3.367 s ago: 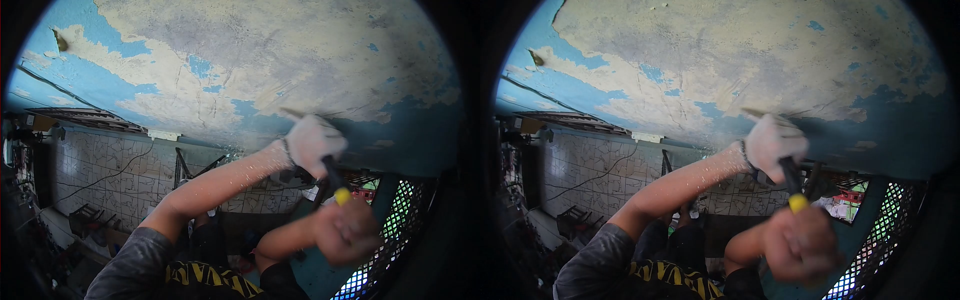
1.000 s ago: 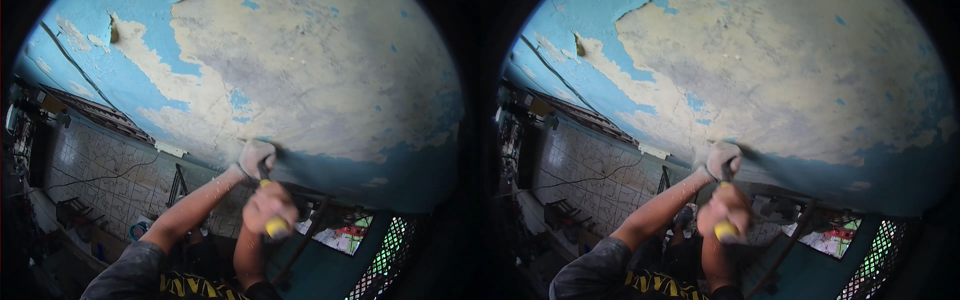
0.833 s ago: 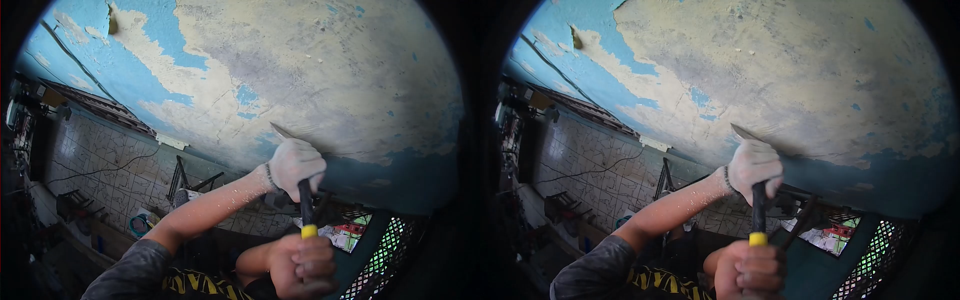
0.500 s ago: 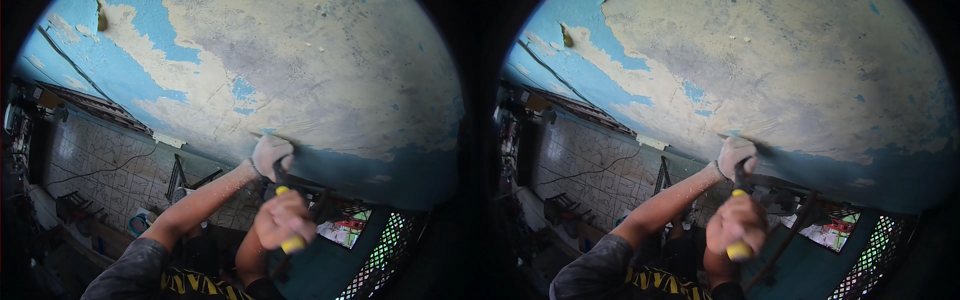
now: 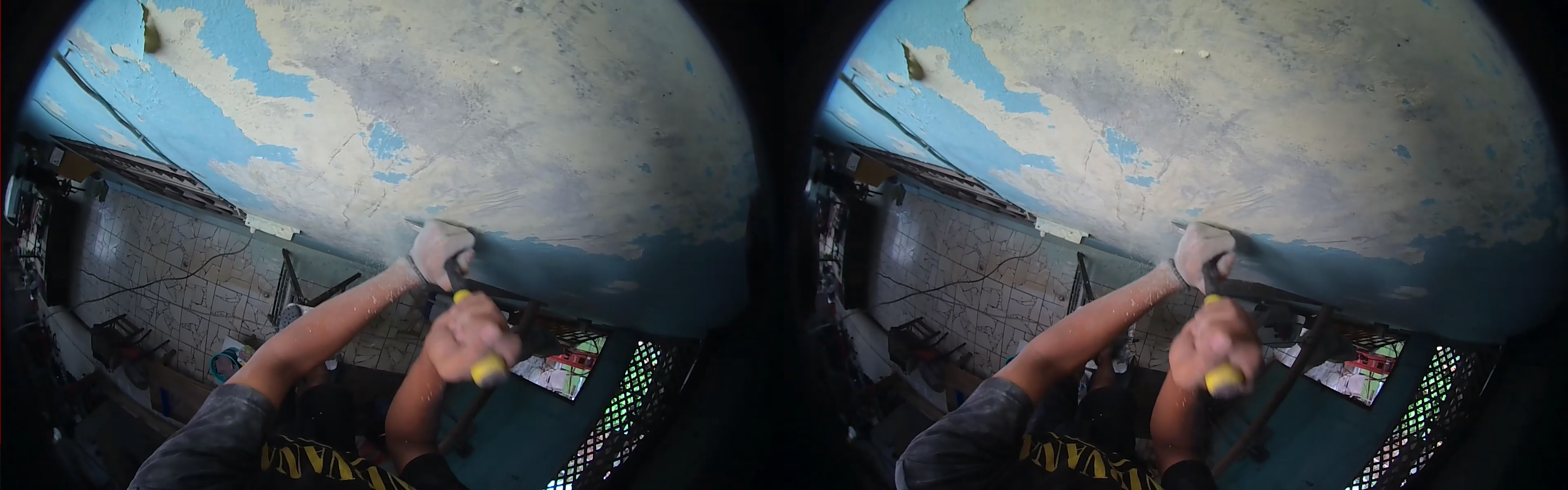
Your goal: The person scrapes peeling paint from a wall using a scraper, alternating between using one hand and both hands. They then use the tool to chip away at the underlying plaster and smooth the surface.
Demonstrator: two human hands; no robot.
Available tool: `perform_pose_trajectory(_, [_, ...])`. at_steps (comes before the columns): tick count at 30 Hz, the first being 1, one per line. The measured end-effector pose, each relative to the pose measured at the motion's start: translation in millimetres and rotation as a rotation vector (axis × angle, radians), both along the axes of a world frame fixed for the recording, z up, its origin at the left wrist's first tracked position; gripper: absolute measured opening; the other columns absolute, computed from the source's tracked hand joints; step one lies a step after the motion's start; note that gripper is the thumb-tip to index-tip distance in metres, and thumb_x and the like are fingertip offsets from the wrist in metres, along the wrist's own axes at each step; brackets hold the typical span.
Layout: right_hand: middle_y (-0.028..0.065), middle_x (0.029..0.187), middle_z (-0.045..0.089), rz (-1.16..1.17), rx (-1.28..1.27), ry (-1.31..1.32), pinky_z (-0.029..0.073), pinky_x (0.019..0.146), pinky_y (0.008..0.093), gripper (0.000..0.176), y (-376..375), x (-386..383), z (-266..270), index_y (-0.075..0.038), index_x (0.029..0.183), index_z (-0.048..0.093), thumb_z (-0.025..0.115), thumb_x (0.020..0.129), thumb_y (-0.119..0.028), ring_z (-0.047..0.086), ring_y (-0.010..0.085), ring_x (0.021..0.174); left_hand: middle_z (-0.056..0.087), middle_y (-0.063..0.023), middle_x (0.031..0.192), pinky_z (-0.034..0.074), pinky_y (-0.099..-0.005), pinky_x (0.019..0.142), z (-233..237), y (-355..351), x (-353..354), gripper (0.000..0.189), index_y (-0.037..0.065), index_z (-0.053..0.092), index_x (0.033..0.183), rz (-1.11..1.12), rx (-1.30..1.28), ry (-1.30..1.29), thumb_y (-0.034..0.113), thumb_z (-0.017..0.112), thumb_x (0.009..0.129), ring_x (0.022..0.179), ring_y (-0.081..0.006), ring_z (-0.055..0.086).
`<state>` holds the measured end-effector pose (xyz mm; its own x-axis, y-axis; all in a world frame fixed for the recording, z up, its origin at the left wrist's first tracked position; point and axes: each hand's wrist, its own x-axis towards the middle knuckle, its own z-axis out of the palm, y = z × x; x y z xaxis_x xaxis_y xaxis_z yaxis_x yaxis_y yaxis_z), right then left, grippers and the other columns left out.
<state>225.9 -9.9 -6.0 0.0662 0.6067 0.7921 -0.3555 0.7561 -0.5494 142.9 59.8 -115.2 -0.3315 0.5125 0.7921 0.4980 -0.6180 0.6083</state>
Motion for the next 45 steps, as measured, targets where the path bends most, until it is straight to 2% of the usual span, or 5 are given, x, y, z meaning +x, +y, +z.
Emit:
perform_pose_trajectory(14, [0.0027,0.065,0.048,-0.019,-0.035,-0.120,0.037,0.048,0.0329,0.026,-20,21,18,-0.010,0.080,0.048,0.059,0.099,-0.023,0.045,0.0174,0.053,0.040,-0.0072,0.062,0.038,-0.0429,0.048,5,4,6,0.018,0.009,0.046,0.066,-0.097,0.071,0.072,0.011,0.063,0.072,0.049,-0.0299,0.045])
perform_pose_trajectory(20, [-0.0001,0.062,0.041,-0.034,0.225,0.001,0.034,0.052,0.0310,0.026,-36,64,85,-0.011,0.080,0.042,0.051,0.099,-0.027,0.041,0.0100,0.052,0.040,-0.0053,0.061,0.038,-0.0411,0.045,127,-5,14,0.019,0.010,0.048,0.066,-0.147,0.255,0.155,0.015,0.066,0.063,0.049,-0.0286,0.048])
perform_pose_trajectory(26, [0.0030,0.061,0.051,0.041,-0.094,0.057,0.035,0.049,0.0310,0.030,-5,20,24,-0.009,0.076,0.047,0.068,0.095,-0.018,0.044,0.0147,0.050,0.042,-0.0054,0.060,0.039,-0.0413,0.047,17,4,4,0.017,0.012,0.049,0.066,-0.116,-0.027,0.120,0.014,0.065,0.063,0.049,-0.0286,0.049])
perform_pose_trajectory(35, [0.0002,0.062,0.041,-0.053,0.143,0.085,0.039,0.049,0.0291,0.023,-31,45,90,-0.011,0.085,0.043,0.048,0.102,-0.025,0.042,0.0135,0.051,0.040,-0.0045,0.059,0.038,-0.0415,0.045,131,-8,3,0.019,0.010,0.044,0.064,-0.131,0.206,0.220,0.010,0.063,0.066,0.046,-0.0281,0.045])
perform_pose_trajectory(45, [0.0067,0.064,0.057,0.056,0.063,-0.032,0.046,0.050,0.0343,0.026,-25,11,17,-0.008,0.080,0.047,0.064,0.098,-0.019,0.053,0.0186,0.050,0.045,-0.0053,0.061,0.039,-0.0401,0.045,35,-6,-21,0.006,0.007,0.053,0.070,-0.052,0.095,0.186,0.005,0.059,0.069,0.047,-0.0273,0.046])
